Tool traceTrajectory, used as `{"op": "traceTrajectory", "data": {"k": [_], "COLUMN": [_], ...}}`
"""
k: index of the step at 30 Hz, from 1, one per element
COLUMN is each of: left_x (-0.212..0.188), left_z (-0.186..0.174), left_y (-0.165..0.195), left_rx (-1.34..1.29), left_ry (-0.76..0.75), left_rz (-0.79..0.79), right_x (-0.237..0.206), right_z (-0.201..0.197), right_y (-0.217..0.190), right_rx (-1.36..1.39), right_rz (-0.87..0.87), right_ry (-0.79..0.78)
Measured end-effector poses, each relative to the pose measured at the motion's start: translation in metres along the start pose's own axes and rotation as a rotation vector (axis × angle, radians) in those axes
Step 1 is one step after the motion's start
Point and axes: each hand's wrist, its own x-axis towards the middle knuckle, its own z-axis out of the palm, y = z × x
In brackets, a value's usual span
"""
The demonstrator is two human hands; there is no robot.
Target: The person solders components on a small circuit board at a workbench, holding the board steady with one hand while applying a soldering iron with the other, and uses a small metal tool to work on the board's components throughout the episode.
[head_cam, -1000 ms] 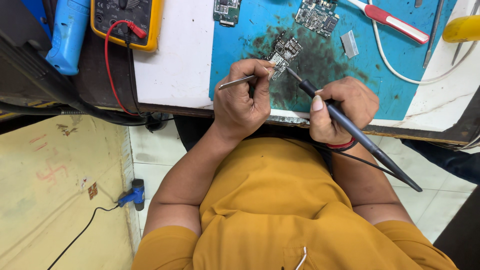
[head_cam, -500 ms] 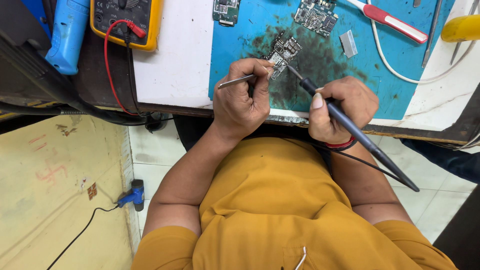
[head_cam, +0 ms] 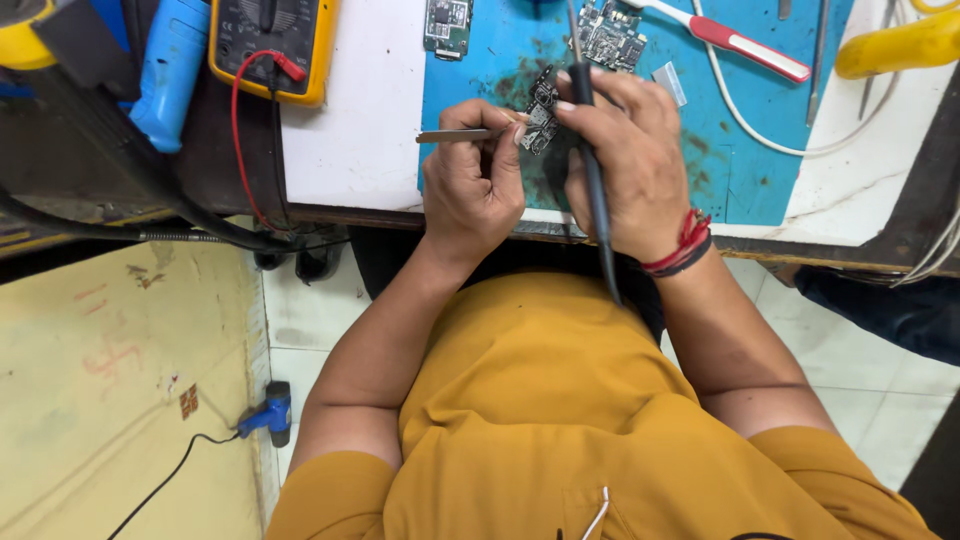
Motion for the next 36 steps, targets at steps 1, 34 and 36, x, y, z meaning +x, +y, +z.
{"op": "traceTrajectory", "data": {"k": [1,34,36], "left_x": [-0.001,-0.004,-0.003], "left_z": [-0.001,-0.011,-0.010], "left_y": [0.001,-0.004,-0.006], "left_rx": [0.030,0.060,0.068], "left_ry": [0.004,-0.007,-0.006], "left_rz": [0.013,0.007,0.024], "right_x": [0.003,-0.029,-0.028], "right_z": [-0.001,0.017,0.019], "right_y": [0.000,-0.006,-0.006], "right_rx": [-0.023,0.180,0.184], "right_rz": [-0.004,0.117,0.123], "right_ry": [-0.034,0.279,0.274]}}
